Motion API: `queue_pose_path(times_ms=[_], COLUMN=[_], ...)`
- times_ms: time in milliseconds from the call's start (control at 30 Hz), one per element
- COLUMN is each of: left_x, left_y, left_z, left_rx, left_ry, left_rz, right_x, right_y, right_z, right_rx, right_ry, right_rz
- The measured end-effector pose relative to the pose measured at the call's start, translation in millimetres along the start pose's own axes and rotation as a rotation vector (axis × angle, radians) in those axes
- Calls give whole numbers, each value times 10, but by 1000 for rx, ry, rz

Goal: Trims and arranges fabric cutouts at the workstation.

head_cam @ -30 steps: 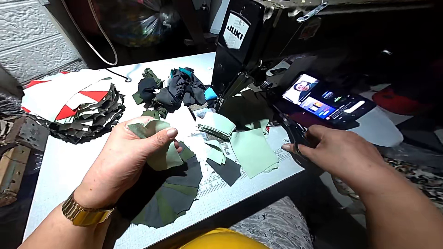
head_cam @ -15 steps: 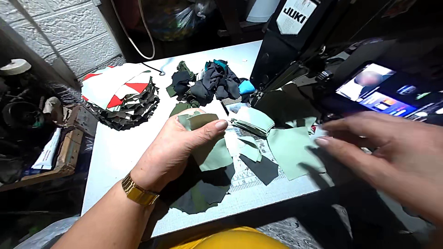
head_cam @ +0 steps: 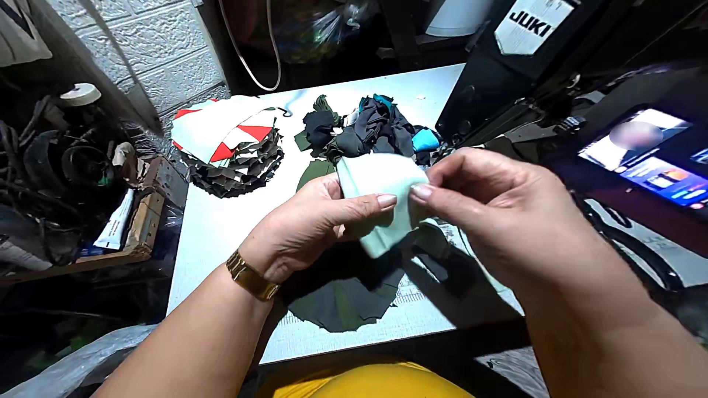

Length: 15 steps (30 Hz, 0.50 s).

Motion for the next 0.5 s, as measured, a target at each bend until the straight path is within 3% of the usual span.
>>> queue_pose_path(times_ms=[200, 500], left_x=[34, -55], left_y=[-63, -23], left_z=[44, 84], left_rx=[-94, -149], left_ry=[53, 2], left_rz=[39, -80], right_x=[65, 29], right_y=[-98, -155], right_z=[43, -9], right_rx=[150, 83], right_ry=[180, -25], right_rz=[221, 185])
Point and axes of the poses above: each hand's wrist, its own z-axis towards the middle knuckle, its own y-axis out of the palm, x = y × z, the point moved 3 cm from there along z, towards the middle knuckle, and after that the axes turned 8 degrees about x, right-handed, at the moved point
